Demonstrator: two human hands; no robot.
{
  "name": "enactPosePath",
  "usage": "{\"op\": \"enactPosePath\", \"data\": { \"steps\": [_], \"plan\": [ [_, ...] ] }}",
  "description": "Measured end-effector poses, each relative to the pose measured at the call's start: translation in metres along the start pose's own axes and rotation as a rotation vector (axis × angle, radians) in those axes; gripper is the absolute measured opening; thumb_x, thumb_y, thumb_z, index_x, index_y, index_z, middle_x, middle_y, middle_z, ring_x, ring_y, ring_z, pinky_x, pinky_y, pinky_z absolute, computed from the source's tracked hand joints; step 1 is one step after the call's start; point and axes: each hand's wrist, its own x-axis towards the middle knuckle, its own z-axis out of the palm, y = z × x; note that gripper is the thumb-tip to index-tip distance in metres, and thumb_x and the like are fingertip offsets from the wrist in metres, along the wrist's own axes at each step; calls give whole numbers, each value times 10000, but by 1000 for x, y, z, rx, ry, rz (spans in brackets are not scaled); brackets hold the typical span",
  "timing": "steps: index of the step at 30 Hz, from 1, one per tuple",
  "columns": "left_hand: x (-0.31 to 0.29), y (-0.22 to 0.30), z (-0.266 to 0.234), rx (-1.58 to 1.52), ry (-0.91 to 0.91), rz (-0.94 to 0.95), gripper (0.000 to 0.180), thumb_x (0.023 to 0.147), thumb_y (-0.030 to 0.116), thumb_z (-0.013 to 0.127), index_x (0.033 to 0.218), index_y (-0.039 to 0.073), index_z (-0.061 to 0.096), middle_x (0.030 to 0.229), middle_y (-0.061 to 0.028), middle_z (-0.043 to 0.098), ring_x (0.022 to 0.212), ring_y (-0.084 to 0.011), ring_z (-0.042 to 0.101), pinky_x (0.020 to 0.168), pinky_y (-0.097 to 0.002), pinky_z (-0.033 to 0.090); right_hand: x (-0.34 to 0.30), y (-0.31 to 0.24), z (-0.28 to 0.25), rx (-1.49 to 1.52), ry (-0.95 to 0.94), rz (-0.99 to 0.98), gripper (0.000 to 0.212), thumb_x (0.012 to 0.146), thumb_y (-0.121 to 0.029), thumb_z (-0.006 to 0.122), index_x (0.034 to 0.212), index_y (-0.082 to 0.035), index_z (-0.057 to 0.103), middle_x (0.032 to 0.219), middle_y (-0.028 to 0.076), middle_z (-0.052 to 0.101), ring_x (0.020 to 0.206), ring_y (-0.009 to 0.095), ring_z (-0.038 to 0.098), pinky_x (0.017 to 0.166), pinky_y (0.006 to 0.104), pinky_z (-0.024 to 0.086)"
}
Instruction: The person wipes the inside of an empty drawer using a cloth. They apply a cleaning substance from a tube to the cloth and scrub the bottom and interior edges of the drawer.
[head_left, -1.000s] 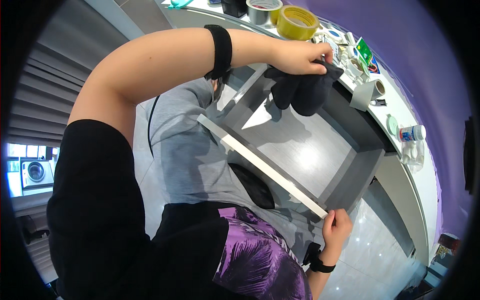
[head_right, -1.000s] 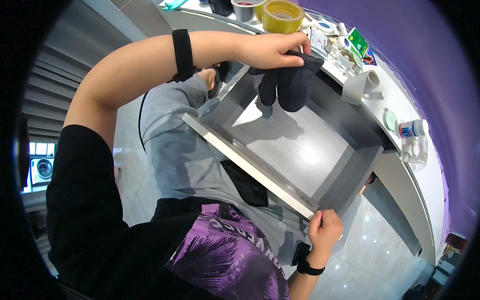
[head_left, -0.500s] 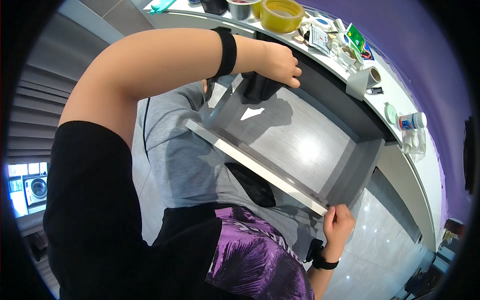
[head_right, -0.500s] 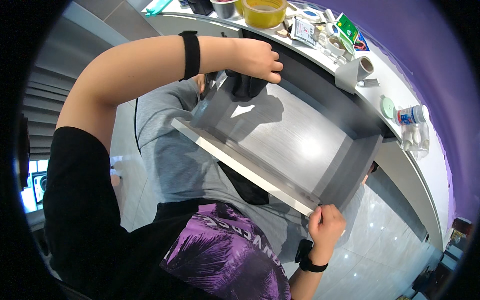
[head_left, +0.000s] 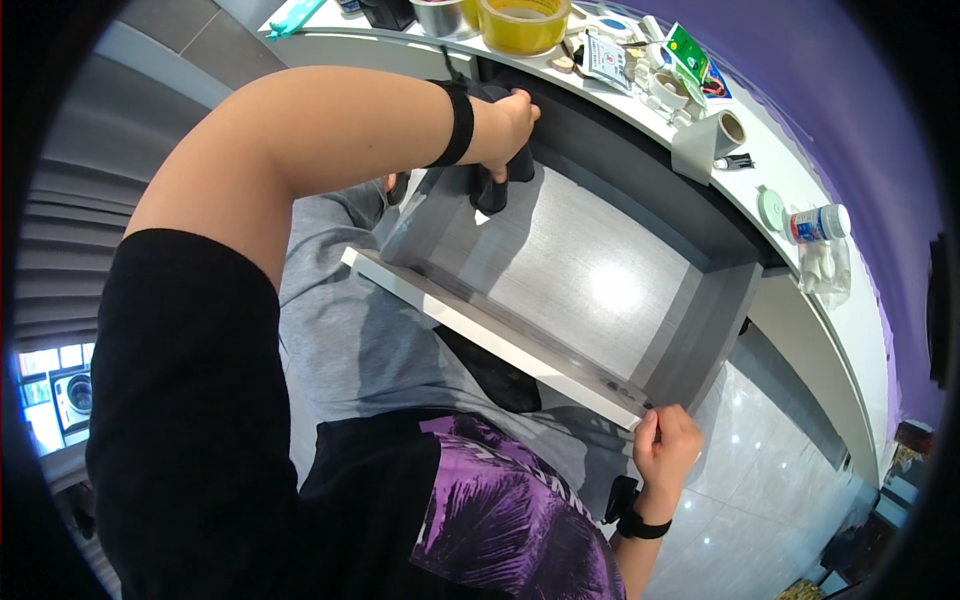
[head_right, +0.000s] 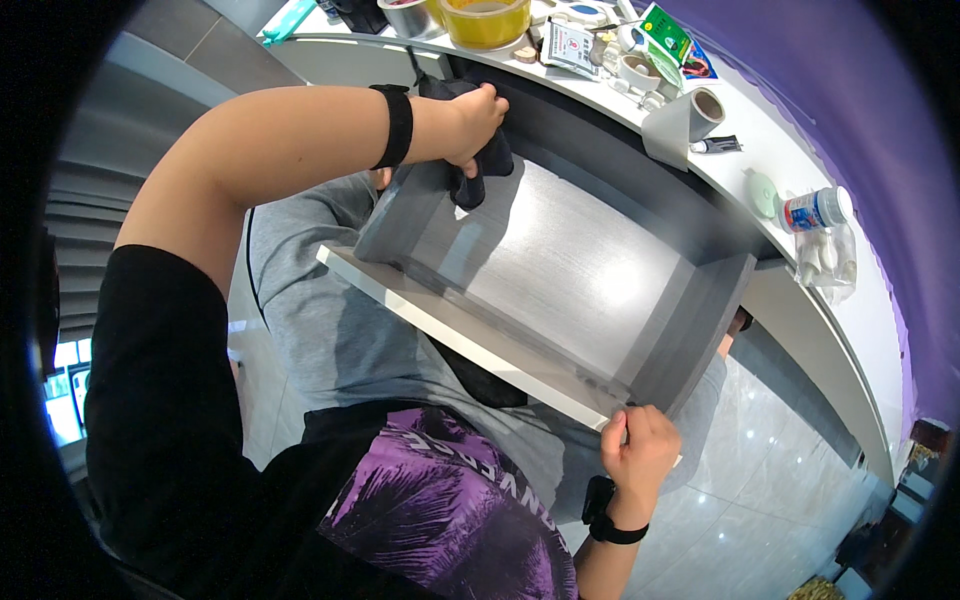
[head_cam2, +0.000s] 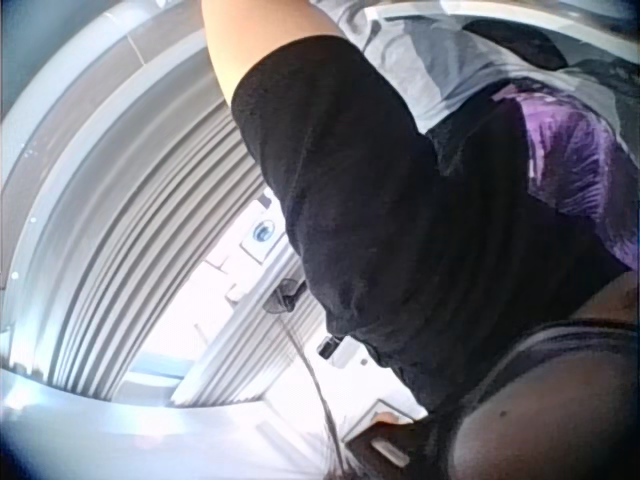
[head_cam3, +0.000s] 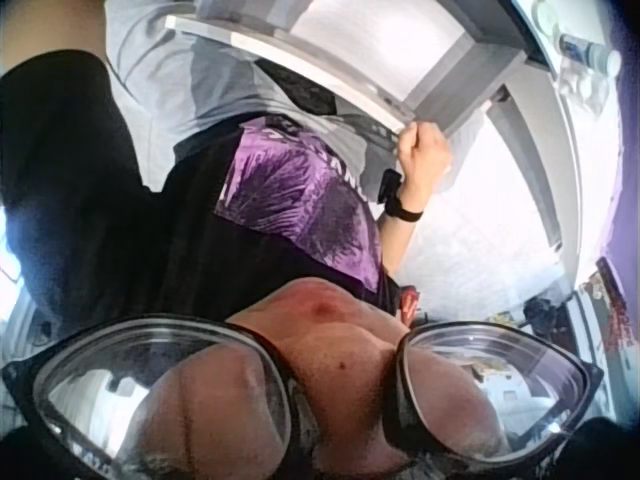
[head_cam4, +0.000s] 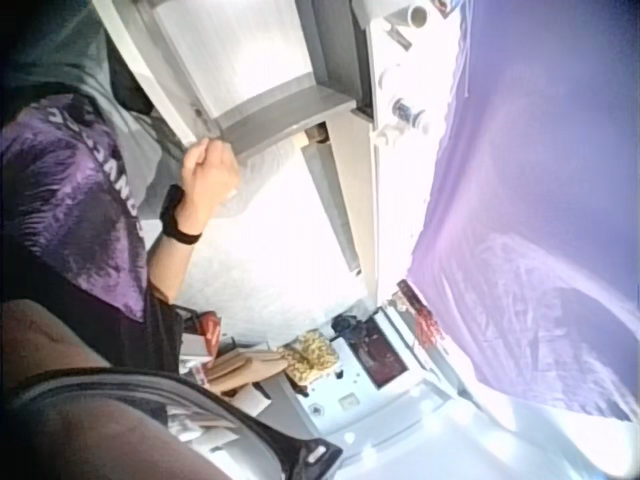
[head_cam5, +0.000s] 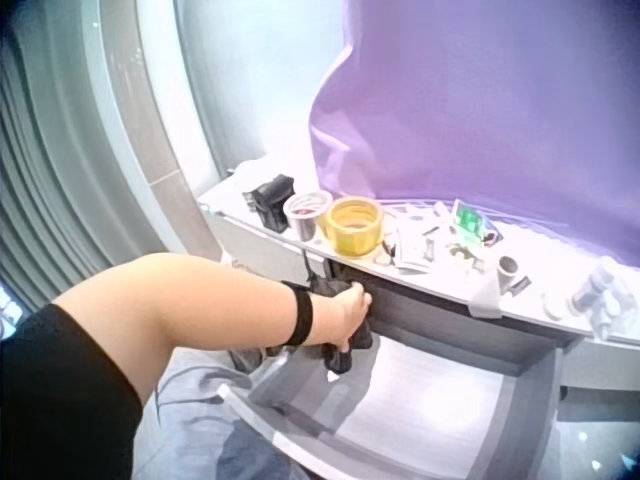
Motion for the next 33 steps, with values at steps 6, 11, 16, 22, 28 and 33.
{"op": "enactPosePath", "data": {
  "steps": [6, 11, 16, 22, 28, 33],
  "plan": [
    [20, -2, 22, -24, 50, 78, 389, 738, 316, 676, 1058, 97, 655, 1138, -62, 605, 1100, -230, 523, 862, -332, 438, 3, 2, 0, -1, 6, -21, 161, 737, -67, 563, 598, -27, 492, 529, 100, 422, 452, 263, 420, 441, 359, 317],
    [15, 22, 21, -217, -48, 246, 251, 752, 227, 631, 934, 64, 686, 984, -102, 655, 893, -280, 618, 727, -380, 488, 1, 2, -1, 5, 20, -2, 166, 740, -63, 561, 595, -29, 488, 530, 99, 425, 456, 264, 428, 442, 358, 322],
    [-42, 78, 28, -378, -296, 503, 376, 804, 336, 540, 1083, 102, 635, 1072, -108, 629, 942, -321, 606, 766, -456, 486, 0, 3, 1, -7, 9, 5, 151, 692, -71, 577, 580, -38, 481, 542, 90, 444, 482, 264, 453, 453, 362, 352],
    [-27, 80, 28, -291, -389, 271, 518, 758, 295, 662, 1234, 134, 538, 1267, -89, 517, 1207, -200, 438, 944, -362, 359, 5, -2, 1, -16, 3, -15, 153, 695, -73, 573, 579, -37, 480, 545, 91, 447, 481, 266, 453, 451, 361, 353],
    [-9, 14, 28, 125, 199, 39, 279, 780, 252, 583, 1036, 193, 678, 1304, 34, 411, 1147, -219, 365, 924, -375, 296, 6, 1, 1, -23, 1, -7, 155, 697, -77, 573, 578, -39, 482, 545, 94, 446, 482, 270, 454, 453, 365, 354],
    [23, -7, 28, -46, 261, -21, 280, 813, 186, 526, 1029, 70, 662, 1226, -36, 495, 1074, -202, 466, 778, -279, 423, 6, -1, 0, -16, -2, -11, 172, 723, -72, 558, 583, -32, 467, 534, 100, 424, 468, 271, 436, 444, 367, 330]
  ]
}}
